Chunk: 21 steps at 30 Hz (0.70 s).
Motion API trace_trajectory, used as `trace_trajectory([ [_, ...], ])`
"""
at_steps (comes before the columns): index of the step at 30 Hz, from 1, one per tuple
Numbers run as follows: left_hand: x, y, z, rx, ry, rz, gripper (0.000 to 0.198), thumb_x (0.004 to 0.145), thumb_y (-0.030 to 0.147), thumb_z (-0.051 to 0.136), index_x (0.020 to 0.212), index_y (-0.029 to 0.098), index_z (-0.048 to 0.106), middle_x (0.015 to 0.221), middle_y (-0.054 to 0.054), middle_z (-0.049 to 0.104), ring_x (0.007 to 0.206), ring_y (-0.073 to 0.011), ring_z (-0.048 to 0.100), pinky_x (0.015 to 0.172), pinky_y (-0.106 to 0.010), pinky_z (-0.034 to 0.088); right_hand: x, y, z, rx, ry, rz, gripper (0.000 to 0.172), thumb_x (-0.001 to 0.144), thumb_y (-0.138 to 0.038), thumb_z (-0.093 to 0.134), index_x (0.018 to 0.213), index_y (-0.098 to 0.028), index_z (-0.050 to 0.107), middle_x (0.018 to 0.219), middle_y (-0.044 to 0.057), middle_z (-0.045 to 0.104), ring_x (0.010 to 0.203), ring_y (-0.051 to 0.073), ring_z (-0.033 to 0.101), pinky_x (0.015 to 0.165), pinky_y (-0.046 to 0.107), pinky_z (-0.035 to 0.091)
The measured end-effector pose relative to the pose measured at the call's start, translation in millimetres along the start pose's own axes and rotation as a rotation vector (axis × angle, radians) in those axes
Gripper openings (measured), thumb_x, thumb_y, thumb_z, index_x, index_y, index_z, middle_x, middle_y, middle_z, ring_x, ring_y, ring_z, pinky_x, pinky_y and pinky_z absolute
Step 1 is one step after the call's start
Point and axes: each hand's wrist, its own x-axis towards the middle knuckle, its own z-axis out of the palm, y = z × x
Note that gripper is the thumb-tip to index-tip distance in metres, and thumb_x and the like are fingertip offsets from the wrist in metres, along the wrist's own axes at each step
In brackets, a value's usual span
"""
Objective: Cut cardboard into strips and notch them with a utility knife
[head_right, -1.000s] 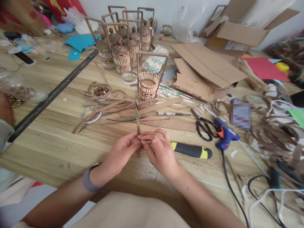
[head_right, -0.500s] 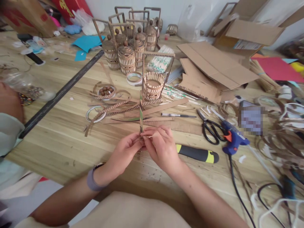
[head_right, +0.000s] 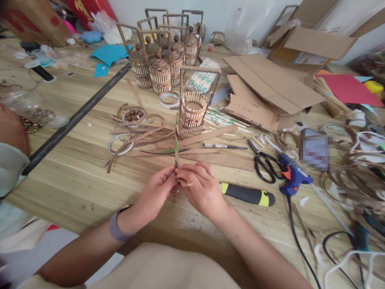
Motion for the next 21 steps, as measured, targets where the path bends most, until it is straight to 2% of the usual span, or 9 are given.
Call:
trace_trajectory([
  [2, -0.5, -2.0, 1.0, -0.021, 0.017, -0.017, 0.024, 0.084, 0.042, 0.068, 0.087, 0.019, 0.071, 0.061, 0.004, 0.051, 0.060, -0.0121, 0.046, 0.064, -0.025, 0.040, -0.4, -1.0, 0.8, -0.015, -0.001, -0.002, 0.024, 0.091, -0.008, 0.057, 0.107, -0.025, 0.058, 0.099, 0.004, 0.078, 0.096, 0.018, 0.073, 0.090, 0.038, 0.049],
  [4, -1.2, -3.5, 2.1, -0.050, 0.011, -0.022, 0.022, 0.082, 0.040, 0.069, 0.084, 0.018, 0.071, 0.065, 0.003, 0.056, 0.064, -0.0131, 0.051, 0.066, -0.025, 0.042, -1.3, -1.3, 1.4, -0.007, 0.007, 0.046, 0.020, 0.093, -0.011, 0.055, 0.106, -0.025, 0.058, 0.097, 0.004, 0.077, 0.094, 0.019, 0.073, 0.090, 0.040, 0.049],
  [9, -1.5, -4.0, 3.7, -0.140, -0.063, -0.004, 0.023, 0.081, 0.035, 0.069, 0.093, 0.016, 0.071, 0.088, -0.005, 0.070, 0.091, -0.0210, 0.064, 0.083, -0.032, 0.048, -2.0, -1.1, 0.7, 0.071, 0.015, 0.230, 0.014, 0.095, -0.013, 0.052, 0.097, -0.024, 0.060, 0.093, 0.004, 0.075, 0.093, 0.020, 0.072, 0.082, 0.039, 0.052],
  [17, -0.3, 2.1, 2.6, -0.066, -0.084, 0.039, 0.028, 0.083, 0.040, 0.071, 0.097, 0.016, 0.070, 0.096, -0.006, 0.071, 0.099, -0.0242, 0.062, 0.087, -0.032, 0.047, -0.8, -0.3, -1.2, 0.079, 0.024, 0.155, 0.019, 0.092, -0.013, 0.058, 0.105, -0.027, 0.059, 0.095, 0.004, 0.076, 0.096, 0.024, 0.072, 0.082, 0.041, 0.055],
  [21, -1.6, 3.5, 0.9, -0.040, -0.063, 0.056, 0.023, 0.087, 0.040, 0.066, 0.094, 0.019, 0.069, 0.092, -0.004, 0.070, 0.093, -0.0222, 0.059, 0.083, -0.029, 0.045, -1.2, 1.0, -1.1, 0.070, 0.003, 0.095, 0.028, 0.090, -0.012, 0.061, 0.109, -0.031, 0.056, 0.102, 0.004, 0.077, 0.100, 0.026, 0.072, 0.082, 0.043, 0.056],
])
